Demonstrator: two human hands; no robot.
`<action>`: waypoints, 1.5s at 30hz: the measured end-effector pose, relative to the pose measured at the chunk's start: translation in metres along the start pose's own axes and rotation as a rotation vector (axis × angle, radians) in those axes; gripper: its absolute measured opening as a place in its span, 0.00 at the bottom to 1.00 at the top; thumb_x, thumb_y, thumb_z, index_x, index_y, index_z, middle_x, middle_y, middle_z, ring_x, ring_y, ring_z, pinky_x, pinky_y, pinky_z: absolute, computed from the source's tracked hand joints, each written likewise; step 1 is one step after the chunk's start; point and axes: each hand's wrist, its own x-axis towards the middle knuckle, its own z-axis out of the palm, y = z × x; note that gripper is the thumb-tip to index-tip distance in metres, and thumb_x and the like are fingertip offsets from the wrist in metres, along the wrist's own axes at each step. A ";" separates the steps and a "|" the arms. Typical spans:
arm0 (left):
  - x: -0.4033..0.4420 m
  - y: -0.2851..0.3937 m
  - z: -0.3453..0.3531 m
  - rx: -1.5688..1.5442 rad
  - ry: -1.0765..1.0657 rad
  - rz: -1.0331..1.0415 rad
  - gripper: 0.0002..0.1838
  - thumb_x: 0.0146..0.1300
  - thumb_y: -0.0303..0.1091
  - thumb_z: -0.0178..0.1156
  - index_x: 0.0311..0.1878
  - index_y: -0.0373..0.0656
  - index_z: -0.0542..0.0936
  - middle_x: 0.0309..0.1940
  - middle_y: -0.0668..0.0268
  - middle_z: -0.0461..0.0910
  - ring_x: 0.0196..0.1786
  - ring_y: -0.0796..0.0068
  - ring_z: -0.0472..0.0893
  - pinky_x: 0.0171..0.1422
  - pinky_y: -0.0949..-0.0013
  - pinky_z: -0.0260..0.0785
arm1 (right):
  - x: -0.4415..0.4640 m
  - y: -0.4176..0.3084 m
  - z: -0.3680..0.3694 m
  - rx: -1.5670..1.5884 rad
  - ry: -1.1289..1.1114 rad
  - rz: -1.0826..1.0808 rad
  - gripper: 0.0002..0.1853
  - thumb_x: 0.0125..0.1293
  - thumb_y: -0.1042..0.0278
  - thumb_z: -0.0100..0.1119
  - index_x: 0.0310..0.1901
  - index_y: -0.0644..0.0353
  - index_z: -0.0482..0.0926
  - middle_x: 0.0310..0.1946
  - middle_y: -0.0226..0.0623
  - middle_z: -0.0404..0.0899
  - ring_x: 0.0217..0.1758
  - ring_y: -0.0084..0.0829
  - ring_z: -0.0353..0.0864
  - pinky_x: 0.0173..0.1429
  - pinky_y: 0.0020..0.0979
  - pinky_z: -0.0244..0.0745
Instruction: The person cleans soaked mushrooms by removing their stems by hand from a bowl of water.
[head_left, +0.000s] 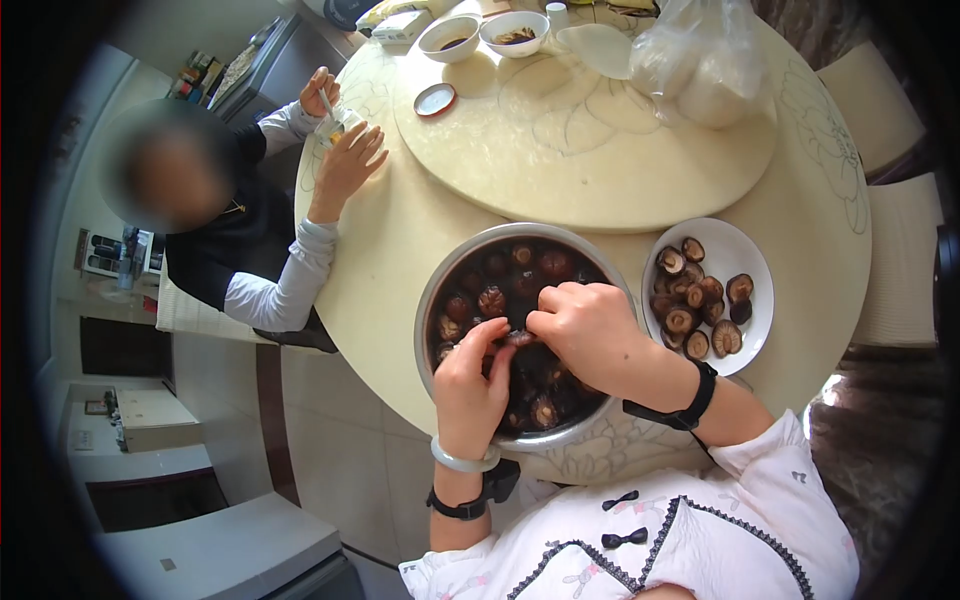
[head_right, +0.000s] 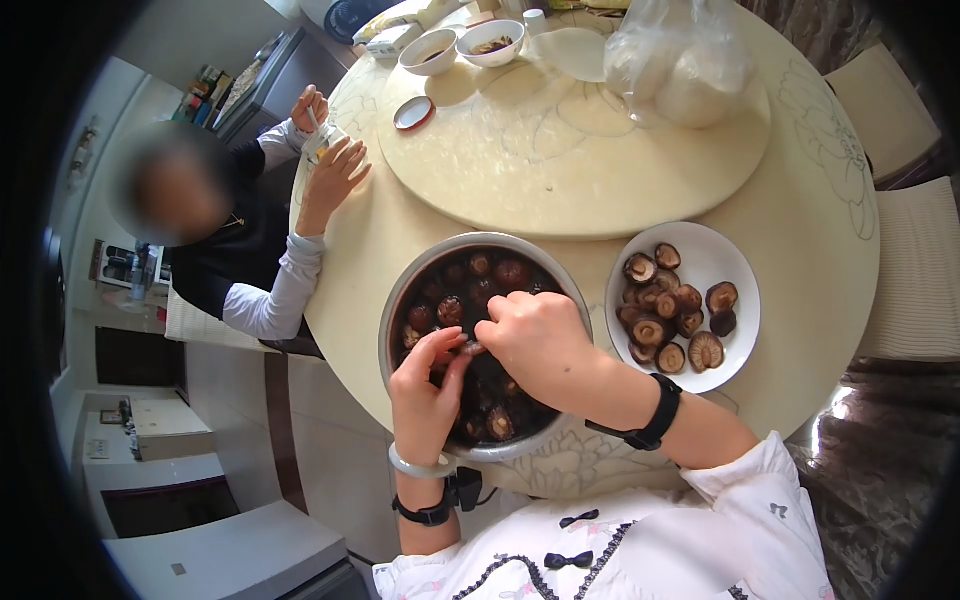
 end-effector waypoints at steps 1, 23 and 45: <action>0.001 0.007 0.000 -0.120 -0.020 -0.060 0.14 0.58 0.16 0.63 0.47 0.38 0.85 0.37 0.60 0.87 0.38 0.66 0.86 0.46 0.66 0.78 | 0.002 -0.001 -0.005 0.037 0.041 -0.018 0.02 0.52 0.68 0.64 0.28 0.53 0.80 0.28 0.31 0.77 0.34 0.34 0.82 0.34 0.37 0.77; -0.008 -0.004 -0.007 0.039 0.123 0.136 0.15 0.62 0.19 0.63 0.53 0.39 0.81 0.46 0.58 0.85 0.43 0.60 0.85 0.48 0.63 0.78 | 0.002 -0.001 0.001 0.356 0.005 0.075 0.06 0.64 0.68 0.65 0.37 0.60 0.82 0.28 0.40 0.82 0.31 0.41 0.85 0.35 0.37 0.80; 0.014 -0.019 -0.013 -0.029 -0.141 0.013 0.19 0.62 0.23 0.61 0.57 0.39 0.79 0.48 0.57 0.85 0.40 0.58 0.86 0.47 0.63 0.79 | -0.015 0.031 -0.103 -0.016 0.008 0.209 0.08 0.57 0.63 0.70 0.36 0.55 0.84 0.29 0.35 0.83 0.33 0.38 0.85 0.38 0.38 0.78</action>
